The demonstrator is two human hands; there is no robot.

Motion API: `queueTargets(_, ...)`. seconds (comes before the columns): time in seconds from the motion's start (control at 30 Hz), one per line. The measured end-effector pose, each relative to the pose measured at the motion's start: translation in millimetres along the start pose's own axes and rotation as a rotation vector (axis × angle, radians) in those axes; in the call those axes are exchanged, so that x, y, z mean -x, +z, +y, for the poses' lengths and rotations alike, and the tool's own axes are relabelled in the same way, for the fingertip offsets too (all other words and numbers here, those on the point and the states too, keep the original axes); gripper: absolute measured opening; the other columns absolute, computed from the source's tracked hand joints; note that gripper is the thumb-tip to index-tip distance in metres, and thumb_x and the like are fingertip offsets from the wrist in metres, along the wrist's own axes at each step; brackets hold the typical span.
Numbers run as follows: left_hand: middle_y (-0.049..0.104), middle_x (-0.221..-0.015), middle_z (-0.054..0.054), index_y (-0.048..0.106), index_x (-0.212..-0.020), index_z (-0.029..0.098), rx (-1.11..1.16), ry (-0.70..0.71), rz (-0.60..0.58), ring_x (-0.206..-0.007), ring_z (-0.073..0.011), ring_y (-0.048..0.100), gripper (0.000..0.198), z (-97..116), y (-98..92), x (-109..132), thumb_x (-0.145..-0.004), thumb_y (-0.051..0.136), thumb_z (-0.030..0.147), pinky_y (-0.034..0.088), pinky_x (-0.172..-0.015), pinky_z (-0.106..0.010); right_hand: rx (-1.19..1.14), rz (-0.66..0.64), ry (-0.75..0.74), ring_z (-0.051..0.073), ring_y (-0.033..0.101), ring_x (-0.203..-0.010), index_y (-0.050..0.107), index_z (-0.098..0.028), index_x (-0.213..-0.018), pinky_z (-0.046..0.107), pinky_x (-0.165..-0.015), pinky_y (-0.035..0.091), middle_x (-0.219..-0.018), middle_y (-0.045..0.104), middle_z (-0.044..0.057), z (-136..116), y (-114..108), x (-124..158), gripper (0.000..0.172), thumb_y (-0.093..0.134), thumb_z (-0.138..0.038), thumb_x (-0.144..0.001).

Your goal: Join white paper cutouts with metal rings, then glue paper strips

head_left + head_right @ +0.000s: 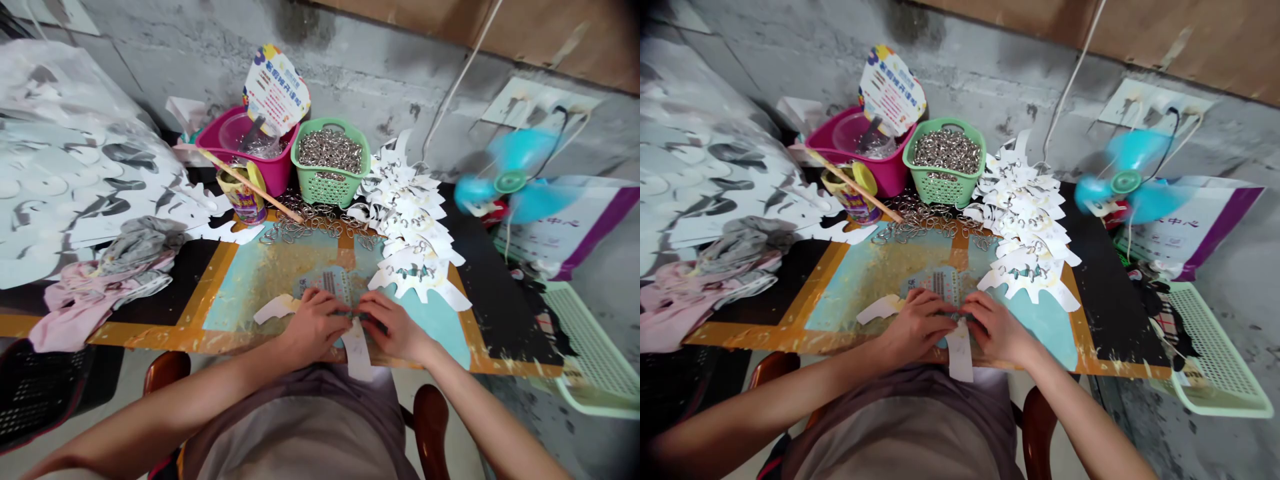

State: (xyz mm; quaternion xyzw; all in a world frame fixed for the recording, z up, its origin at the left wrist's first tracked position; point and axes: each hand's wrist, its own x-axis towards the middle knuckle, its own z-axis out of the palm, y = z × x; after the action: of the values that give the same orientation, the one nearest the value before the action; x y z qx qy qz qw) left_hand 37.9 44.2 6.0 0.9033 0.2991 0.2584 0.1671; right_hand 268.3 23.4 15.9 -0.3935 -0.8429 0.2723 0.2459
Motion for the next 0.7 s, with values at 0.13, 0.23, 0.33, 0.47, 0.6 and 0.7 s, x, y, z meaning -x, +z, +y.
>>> queueTargets(0.13, 0.073, -0.108, -0.003, 0.075, -0.091, 0.028, -0.019, 0.027, -0.004, -0.100, -0.0220, 0.058, 0.021, 1.0, 1.7, 2.1, -0.096, 0.055, 0.021, 0.029, -0.094, -0.043, 0.038, -0.040, -0.029, 0.021, 0.060, -0.096, 0.062, -0.020, -0.113, 0.034, -0.080, 0.054, -0.108, 0.059, 0.010, -2.1, 0.4, -2.0, 0.026, 0.052, -0.010, -0.091)
queueTargets(0.23, 0.073, -0.102, -0.004, 0.071, -0.087, 0.023, -0.054, 0.026, -0.014, -0.098, -0.0226, 0.058, 0.021, 2.7, 1.2, 1.7, -0.097, 0.052, 0.022, 0.030, -0.094, -0.043, 0.117, -0.071, -0.118, 0.021, 0.060, -0.085, 0.066, -0.018, -0.097, 0.033, -0.072, 0.052, -0.092, 0.062, 0.009, 0.2, 4.9, -5.7, 0.017, 0.049, -0.014, -0.096)
queueTargets(0.33, 0.072, -0.091, -0.005, 0.065, -0.094, 0.018, -0.056, -0.043, -0.043, -0.094, -0.0231, 0.058, 0.012, 4.4, -1.3, -0.3, -0.095, 0.054, 0.022, 0.033, -0.092, -0.042, 0.215, -0.080, -0.192, 0.022, 0.059, -0.083, 0.066, -0.018, -0.098, 0.033, -0.070, 0.052, -0.090, 0.066, 0.009, 3.4, 7.3, -5.1, 0.022, 0.044, -0.013, -0.098)
queueTargets(0.47, 0.073, -0.095, -0.004, 0.065, -0.104, 0.020, -0.020, -0.074, -0.076, -0.100, -0.0242, 0.057, 0.013, 5.2, -4.4, -3.4, -0.093, 0.057, 0.021, 0.032, -0.095, -0.043, 0.289, -0.030, -0.210, 0.021, 0.059, -0.082, 0.064, -0.018, -0.108, 0.033, -0.069, 0.052, -0.095, 0.066, 0.010, 9.4, 6.9, 5.5, 0.028, 0.041, -0.007, -0.096)
queueTargets(0.6, 0.074, -0.104, -0.002, 0.071, -0.096, 0.025, -0.015, -0.038, -0.072, -0.103, -0.0235, 0.055, 0.014, 3.7, -2.3, -2.8, -0.095, 0.057, 0.022, 0.030, -0.098, -0.045, 0.340, -0.020, -0.247, 0.021, 0.057, -0.079, 0.062, -0.018, -0.115, 0.033, -0.065, 0.050, -0.100, 0.067, 0.010, 16.3, 5.4, 14.5, 0.032, 0.043, -0.004, -0.094)
queueTargets(0.7, 0.073, -0.107, -0.002, 0.074, -0.093, 0.028, -0.041, -0.008, -0.045, -0.103, -0.0233, 0.055, 0.017, 2.8, 0.9, 0.1, -0.094, 0.058, 0.021, 0.027, -0.103, -0.048, 0.380, -0.040, -0.238, 0.023, 0.059, -0.083, 0.062, -0.018, -0.117, 0.036, -0.067, 0.051, -0.101, 0.067, 0.011, 15.8, 2.1, 17.0, 0.034, 0.043, -0.004, -0.093)
